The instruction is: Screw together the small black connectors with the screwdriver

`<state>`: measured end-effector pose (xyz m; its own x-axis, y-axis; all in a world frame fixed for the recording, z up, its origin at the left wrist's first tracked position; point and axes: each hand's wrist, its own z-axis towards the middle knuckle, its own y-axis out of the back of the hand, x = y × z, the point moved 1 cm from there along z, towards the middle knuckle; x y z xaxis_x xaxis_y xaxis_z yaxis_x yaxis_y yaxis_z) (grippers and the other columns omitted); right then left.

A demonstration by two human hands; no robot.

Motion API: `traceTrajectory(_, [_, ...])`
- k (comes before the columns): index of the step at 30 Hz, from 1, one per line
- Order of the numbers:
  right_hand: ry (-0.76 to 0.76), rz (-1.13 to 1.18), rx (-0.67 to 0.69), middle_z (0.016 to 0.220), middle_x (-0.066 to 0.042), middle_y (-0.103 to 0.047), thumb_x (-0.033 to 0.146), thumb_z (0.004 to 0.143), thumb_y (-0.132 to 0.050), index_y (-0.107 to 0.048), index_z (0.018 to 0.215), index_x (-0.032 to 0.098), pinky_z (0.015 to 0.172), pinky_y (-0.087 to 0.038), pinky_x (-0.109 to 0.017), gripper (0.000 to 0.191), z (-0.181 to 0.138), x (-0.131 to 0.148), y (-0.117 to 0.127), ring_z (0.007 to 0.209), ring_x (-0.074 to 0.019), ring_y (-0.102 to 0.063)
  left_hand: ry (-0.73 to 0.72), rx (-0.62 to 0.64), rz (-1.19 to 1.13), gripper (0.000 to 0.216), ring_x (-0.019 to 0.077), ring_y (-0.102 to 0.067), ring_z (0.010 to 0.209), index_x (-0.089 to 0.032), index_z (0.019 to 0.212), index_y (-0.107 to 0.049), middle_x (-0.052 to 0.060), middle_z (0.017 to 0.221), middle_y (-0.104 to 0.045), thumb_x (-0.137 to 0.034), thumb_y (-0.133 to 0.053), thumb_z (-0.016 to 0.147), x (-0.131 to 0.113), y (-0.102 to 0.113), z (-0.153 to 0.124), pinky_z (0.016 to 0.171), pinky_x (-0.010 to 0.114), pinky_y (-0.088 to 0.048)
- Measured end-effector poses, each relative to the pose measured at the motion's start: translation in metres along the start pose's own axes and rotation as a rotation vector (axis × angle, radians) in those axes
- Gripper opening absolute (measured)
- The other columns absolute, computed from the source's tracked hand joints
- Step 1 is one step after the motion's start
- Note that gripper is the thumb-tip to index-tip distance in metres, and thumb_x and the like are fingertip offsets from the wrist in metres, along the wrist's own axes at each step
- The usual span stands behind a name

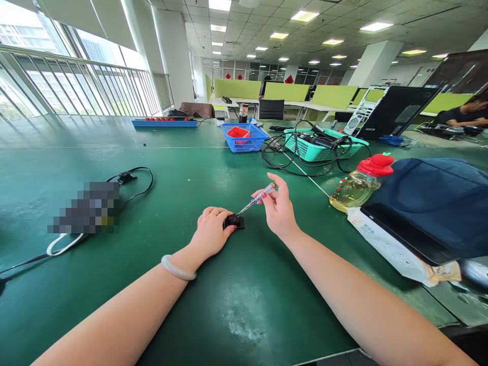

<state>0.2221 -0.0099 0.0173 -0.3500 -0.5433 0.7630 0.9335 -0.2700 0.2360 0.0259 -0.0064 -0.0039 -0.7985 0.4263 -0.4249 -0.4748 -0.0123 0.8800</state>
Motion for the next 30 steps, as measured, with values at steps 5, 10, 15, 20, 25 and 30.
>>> traceTrajectory(5, [-0.051, 0.053, -0.017, 0.09, -0.003, -0.07, 0.037, 0.096, -0.048, -0.04, 0.13, 0.024, 0.076, -0.053, -0.037, 0.037, 0.004, -0.009, 0.001, 0.073, -0.0151, -0.063, 0.0, 0.006, 0.005, 0.031, 0.0294, -0.044, 0.125, -0.023, 0.117, -0.064, 0.007, 0.125, -0.064, -0.033, -0.061, 0.087, 0.0, 0.0, 0.0, 0.109, 0.051, -0.036])
traceTrajectory(10, [-0.1, 0.107, -0.035, 0.087, -0.002, -0.07, 0.044, 0.093, -0.052, -0.044, 0.123, 0.024, 0.075, -0.053, -0.037, 0.036, 0.007, -0.015, 0.002, 0.072, -0.0156, -0.063, -0.011, 0.006, 0.001, 0.031, 0.0295, -0.044, 0.126, -0.024, 0.116, -0.064, 0.006, 0.125, -0.064, -0.034, -0.058, 0.088, 0.001, 0.0, 0.0, 0.109, 0.052, -0.036])
traceTrajectory(15, [-0.186, 0.091, -0.075, 0.075, 0.001, -0.066, 0.05, 0.088, -0.058, -0.047, 0.116, 0.023, 0.068, -0.051, -0.035, 0.04, 0.008, -0.023, 0.004, 0.066, -0.0156, -0.061, -0.019, 0.007, 0.0, 0.031, 0.0293, -0.043, 0.126, -0.024, 0.117, -0.064, 0.006, 0.126, -0.063, -0.034, -0.057, 0.088, 0.002, 0.0, -0.001, 0.11, 0.052, -0.035])
traceTrajectory(20, [-0.225, 0.129, -0.073, 0.077, -0.001, -0.068, 0.049, 0.087, -0.058, -0.047, 0.116, 0.022, 0.074, -0.053, -0.037, 0.041, 0.009, -0.029, 0.004, 0.07, -0.0168, -0.063, -0.026, 0.005, -0.001, 0.031, 0.0291, -0.043, 0.126, -0.024, 0.117, -0.063, 0.007, 0.125, -0.063, -0.034, -0.057, 0.088, 0.002, -0.001, -0.002, 0.11, 0.052, -0.035])
traceTrajectory(25, [-0.193, 0.202, -0.037, 0.09, -0.005, -0.071, 0.042, 0.09, -0.055, -0.044, 0.116, 0.022, 0.085, -0.053, -0.042, 0.034, 0.009, -0.03, 0.003, 0.084, -0.0179, -0.066, -0.027, 0.004, -0.001, 0.031, 0.0289, -0.044, 0.126, -0.024, 0.117, -0.063, 0.006, 0.125, -0.063, -0.034, -0.057, 0.088, 0.002, 0.0, -0.002, 0.11, 0.052, -0.036])
traceTrajectory(30, [-0.16, 0.193, -0.038, 0.089, -0.003, -0.07, 0.034, 0.092, -0.05, -0.043, 0.116, 0.023, 0.087, -0.052, -0.043, 0.028, 0.008, -0.029, 0.002, 0.086, -0.0172, -0.065, -0.03, -0.003, -0.006, 0.031, 0.0287, -0.044, 0.125, -0.025, 0.117, -0.064, 0.007, 0.124, -0.063, -0.033, -0.057, 0.088, 0.001, 0.001, -0.003, 0.109, 0.052, -0.036])
